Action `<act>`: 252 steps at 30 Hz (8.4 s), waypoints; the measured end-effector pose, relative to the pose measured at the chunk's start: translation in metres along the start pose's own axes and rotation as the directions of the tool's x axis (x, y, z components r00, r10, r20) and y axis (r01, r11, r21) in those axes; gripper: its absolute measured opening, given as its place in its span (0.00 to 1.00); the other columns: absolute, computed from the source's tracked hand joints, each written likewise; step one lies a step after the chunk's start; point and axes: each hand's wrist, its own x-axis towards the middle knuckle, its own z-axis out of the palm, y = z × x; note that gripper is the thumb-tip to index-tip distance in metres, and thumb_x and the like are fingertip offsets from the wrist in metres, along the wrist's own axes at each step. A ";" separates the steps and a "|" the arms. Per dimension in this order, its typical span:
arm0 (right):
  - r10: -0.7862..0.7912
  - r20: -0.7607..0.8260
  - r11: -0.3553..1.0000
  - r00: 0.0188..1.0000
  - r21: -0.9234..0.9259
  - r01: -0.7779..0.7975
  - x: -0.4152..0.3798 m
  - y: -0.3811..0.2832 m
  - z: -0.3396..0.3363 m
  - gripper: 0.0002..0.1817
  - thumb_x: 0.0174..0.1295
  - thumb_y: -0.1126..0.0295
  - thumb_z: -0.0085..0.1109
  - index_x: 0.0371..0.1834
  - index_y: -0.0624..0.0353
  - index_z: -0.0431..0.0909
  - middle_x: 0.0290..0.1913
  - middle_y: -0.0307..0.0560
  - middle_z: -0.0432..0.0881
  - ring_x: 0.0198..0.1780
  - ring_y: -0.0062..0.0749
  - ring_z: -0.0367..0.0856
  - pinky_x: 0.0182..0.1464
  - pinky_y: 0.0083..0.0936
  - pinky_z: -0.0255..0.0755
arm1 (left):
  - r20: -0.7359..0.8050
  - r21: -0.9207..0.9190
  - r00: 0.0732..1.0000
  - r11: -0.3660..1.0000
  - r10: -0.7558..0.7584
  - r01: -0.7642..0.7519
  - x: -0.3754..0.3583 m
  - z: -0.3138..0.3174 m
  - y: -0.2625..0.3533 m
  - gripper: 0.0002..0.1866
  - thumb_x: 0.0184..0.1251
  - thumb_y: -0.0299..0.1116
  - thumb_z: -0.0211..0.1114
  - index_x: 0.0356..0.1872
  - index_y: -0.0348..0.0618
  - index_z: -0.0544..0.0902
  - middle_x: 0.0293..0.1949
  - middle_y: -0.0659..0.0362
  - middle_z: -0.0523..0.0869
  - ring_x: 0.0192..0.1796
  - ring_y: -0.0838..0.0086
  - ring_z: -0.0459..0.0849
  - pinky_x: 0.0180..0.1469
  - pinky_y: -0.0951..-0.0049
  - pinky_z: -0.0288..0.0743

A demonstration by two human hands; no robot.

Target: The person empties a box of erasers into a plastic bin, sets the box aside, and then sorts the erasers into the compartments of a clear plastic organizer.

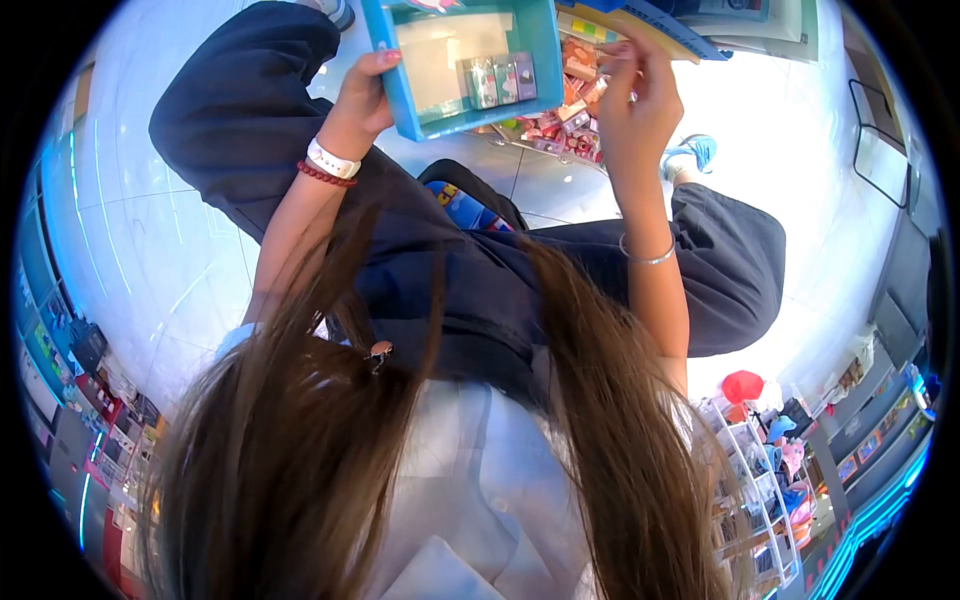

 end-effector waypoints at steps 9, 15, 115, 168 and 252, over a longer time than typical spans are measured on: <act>0.024 0.738 0.997 0.674 -0.064 0.035 -0.038 -0.013 0.012 0.17 0.52 0.65 0.65 0.42 0.60 0.75 0.42 0.49 0.75 0.38 0.46 0.81 0.39 0.37 0.76 | -0.202 0.198 0.952 0.942 -0.230 0.270 -0.008 0.028 -0.017 0.36 0.48 0.32 0.67 0.61 0.33 0.65 0.55 0.49 0.77 0.57 0.63 0.77 0.60 0.64 0.71; -0.013 0.743 0.999 0.669 -0.011 0.032 -0.037 -0.011 0.005 0.18 0.49 0.68 0.69 0.41 0.60 0.74 0.42 0.49 0.74 0.32 0.39 0.79 0.38 0.29 0.74 | -0.165 0.157 0.948 0.941 -0.273 0.299 -0.009 0.021 -0.021 0.36 0.49 0.32 0.67 0.61 0.33 0.65 0.55 0.49 0.77 0.56 0.62 0.77 0.60 0.63 0.71; 0.032 0.550 0.999 0.834 -0.037 -0.014 -0.006 -0.004 -0.023 0.13 0.60 0.77 0.56 0.49 0.62 0.78 0.46 0.54 0.82 0.47 0.40 0.82 0.50 0.28 0.75 | -0.290 0.027 0.942 0.983 -0.167 0.183 0.003 0.033 -0.022 0.36 0.50 0.31 0.67 0.62 0.33 0.64 0.56 0.50 0.76 0.57 0.63 0.77 0.61 0.63 0.70; 0.204 0.366 0.968 0.908 -0.213 -0.132 -0.042 0.157 0.080 0.14 0.54 0.75 0.56 0.44 0.65 0.76 0.32 0.54 0.82 0.34 0.46 0.83 0.37 0.32 0.77 | -0.481 0.049 0.851 0.975 0.212 -0.216 -0.004 0.053 0.006 0.29 0.60 0.40 0.63 0.61 0.43 0.66 0.57 0.55 0.74 0.59 0.62 0.74 0.61 0.57 0.69; -0.347 0.349 0.300 0.871 -0.838 0.456 0.418 -0.205 0.120 0.11 0.57 0.74 0.55 0.42 0.64 0.80 0.41 0.56 0.83 0.45 0.45 0.83 0.47 0.36 0.78 | 0.026 0.982 0.951 0.171 0.309 -0.082 0.229 0.212 0.370 0.37 0.69 0.56 0.47 0.70 0.40 0.56 0.72 0.50 0.55 0.74 0.63 0.46 0.73 0.59 0.41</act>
